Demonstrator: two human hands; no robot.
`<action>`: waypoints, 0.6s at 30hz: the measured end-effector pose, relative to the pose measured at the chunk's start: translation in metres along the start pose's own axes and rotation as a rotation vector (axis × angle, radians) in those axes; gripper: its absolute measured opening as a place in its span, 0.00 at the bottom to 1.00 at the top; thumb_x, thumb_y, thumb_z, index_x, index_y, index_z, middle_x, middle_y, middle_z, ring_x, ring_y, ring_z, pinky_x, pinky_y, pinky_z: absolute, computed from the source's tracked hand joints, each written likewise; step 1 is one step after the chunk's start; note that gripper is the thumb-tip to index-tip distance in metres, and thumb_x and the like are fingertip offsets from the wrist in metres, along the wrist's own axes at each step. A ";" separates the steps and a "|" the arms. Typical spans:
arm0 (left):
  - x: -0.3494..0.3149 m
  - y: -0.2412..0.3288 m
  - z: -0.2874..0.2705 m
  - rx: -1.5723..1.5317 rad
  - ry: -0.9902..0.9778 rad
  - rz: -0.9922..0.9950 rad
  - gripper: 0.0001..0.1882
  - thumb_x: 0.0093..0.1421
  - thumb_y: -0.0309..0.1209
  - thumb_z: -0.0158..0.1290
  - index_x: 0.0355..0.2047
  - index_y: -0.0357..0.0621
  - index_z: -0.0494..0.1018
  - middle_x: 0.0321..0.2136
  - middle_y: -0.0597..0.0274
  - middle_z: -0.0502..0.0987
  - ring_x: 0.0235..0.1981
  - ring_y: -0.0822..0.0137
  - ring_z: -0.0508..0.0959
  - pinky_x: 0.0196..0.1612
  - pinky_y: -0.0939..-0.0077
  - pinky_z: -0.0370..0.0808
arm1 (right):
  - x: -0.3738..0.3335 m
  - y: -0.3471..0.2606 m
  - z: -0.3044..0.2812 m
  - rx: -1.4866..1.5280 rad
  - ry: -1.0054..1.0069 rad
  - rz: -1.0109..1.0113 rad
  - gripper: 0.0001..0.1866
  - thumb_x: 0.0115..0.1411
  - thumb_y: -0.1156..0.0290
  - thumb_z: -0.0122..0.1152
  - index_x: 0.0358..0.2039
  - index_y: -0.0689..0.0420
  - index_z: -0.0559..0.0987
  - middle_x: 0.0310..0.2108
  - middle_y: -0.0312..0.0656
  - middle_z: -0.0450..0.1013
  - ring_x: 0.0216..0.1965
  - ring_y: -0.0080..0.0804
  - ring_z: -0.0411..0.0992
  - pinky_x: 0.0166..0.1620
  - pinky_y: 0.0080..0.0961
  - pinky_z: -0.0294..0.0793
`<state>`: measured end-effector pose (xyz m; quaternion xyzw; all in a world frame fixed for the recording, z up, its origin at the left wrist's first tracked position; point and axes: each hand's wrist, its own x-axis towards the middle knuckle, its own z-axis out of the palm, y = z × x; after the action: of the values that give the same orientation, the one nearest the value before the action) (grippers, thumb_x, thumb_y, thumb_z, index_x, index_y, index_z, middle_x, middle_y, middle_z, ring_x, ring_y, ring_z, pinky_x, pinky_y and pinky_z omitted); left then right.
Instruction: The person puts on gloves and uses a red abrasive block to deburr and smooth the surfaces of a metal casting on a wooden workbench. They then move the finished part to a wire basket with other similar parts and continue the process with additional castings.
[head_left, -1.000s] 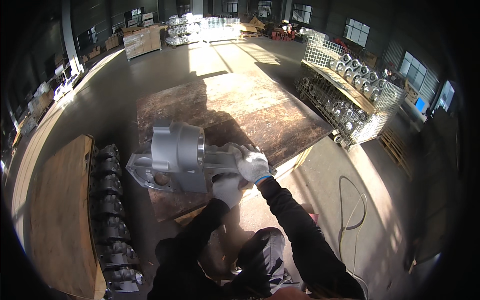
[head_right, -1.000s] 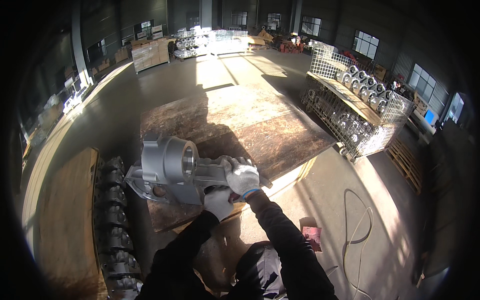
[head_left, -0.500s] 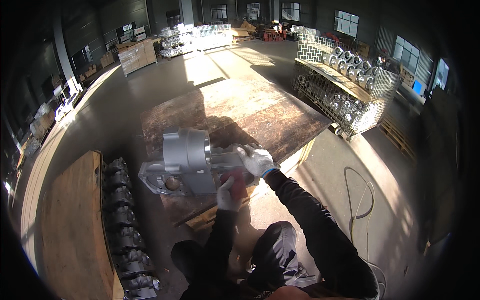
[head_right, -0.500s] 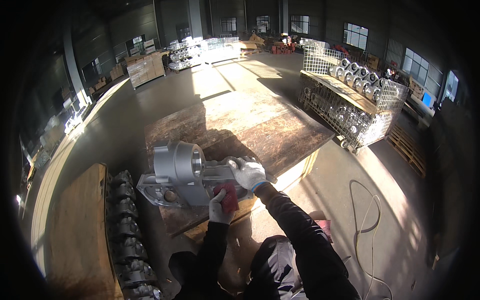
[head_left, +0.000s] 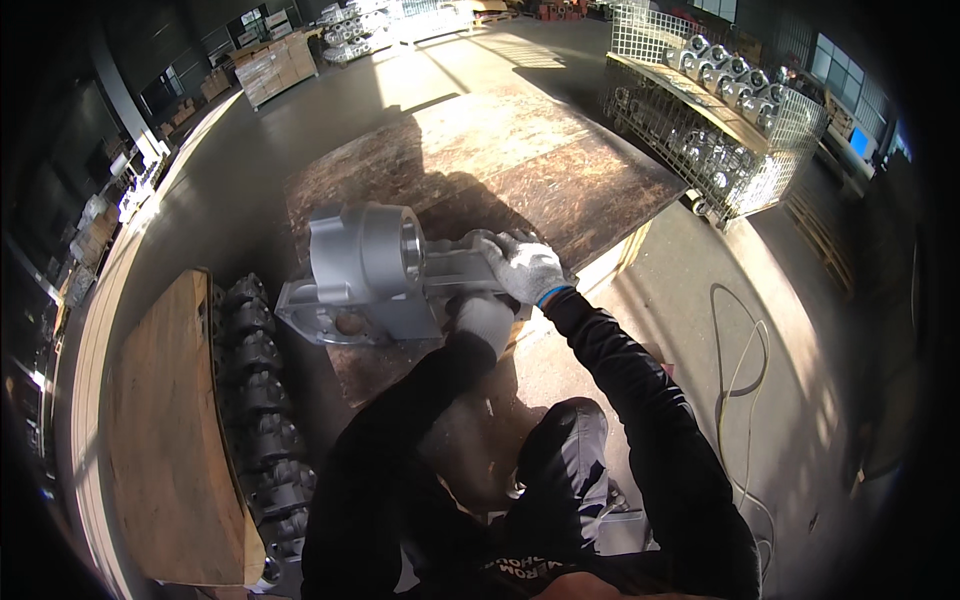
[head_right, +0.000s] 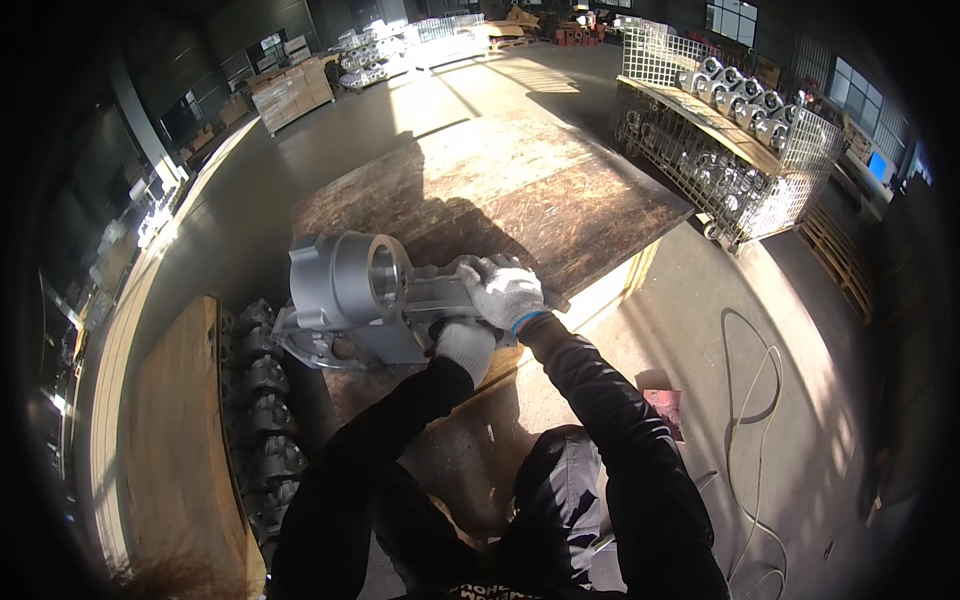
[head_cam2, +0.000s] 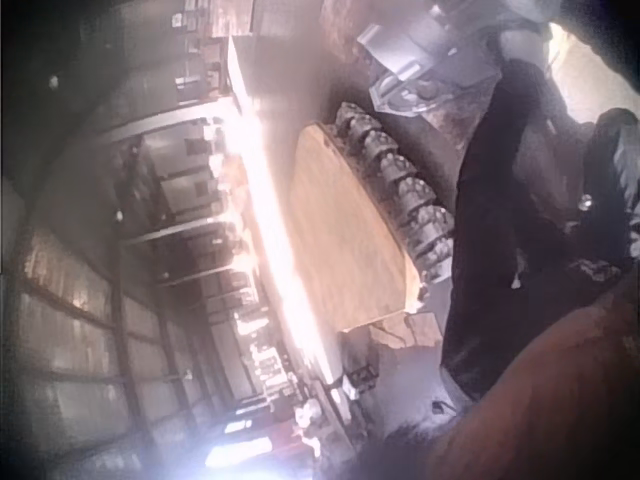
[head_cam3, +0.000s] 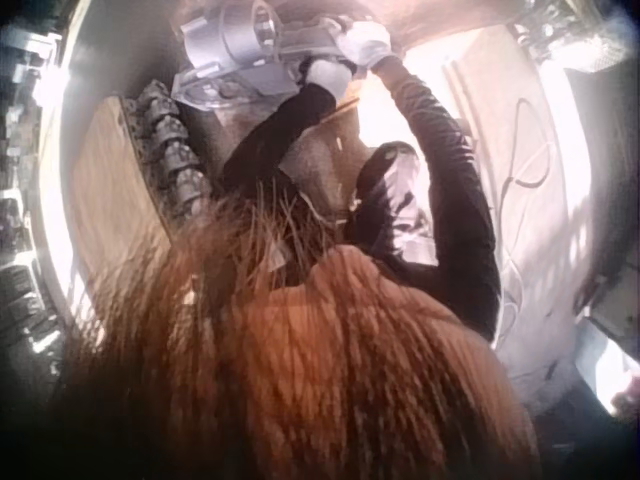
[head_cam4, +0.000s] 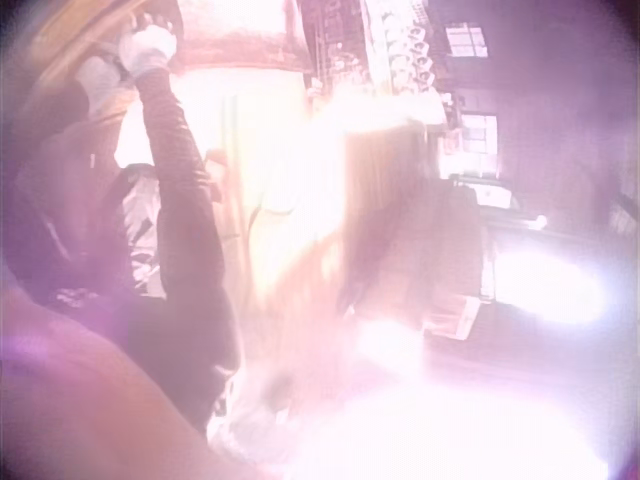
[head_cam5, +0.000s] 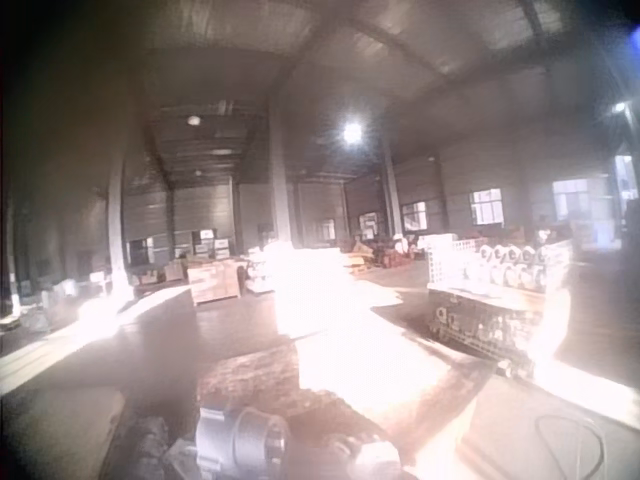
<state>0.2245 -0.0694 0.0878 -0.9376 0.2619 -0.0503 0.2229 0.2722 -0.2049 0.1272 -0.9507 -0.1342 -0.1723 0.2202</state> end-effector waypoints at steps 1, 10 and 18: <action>0.000 0.004 -0.001 0.009 0.000 -0.012 0.09 0.56 0.32 0.54 0.33 0.48 0.82 0.30 0.55 0.82 0.34 0.50 0.81 0.24 0.45 0.73 | -0.001 -0.001 0.000 0.002 0.056 -0.020 0.28 0.70 0.44 0.36 0.54 0.47 0.77 0.52 0.46 0.74 0.59 0.50 0.67 0.62 0.47 0.64; -0.030 0.005 0.021 -2.562 0.370 -0.503 0.20 0.57 0.20 0.59 0.51 0.37 0.75 0.43 0.57 0.80 0.43 0.63 0.81 0.48 0.70 0.78 | -0.013 -0.010 -0.010 0.362 0.256 0.125 0.30 0.67 0.47 0.49 0.59 0.57 0.73 0.56 0.53 0.72 0.59 0.51 0.68 0.63 0.42 0.64; -0.098 0.051 0.036 -2.827 0.037 -0.542 0.22 0.63 0.26 0.56 0.57 0.37 0.69 0.49 0.57 0.77 0.47 0.63 0.80 0.50 0.69 0.77 | -0.189 -0.045 0.071 1.857 0.037 0.647 0.40 0.67 0.57 0.59 0.72 0.57 0.52 0.65 0.46 0.61 0.65 0.38 0.61 0.65 0.31 0.62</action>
<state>0.1239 -0.0434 0.0348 -0.3882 -0.0887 0.1949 -0.8963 0.1057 -0.1662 0.0109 -0.3878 0.0538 0.0555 0.9185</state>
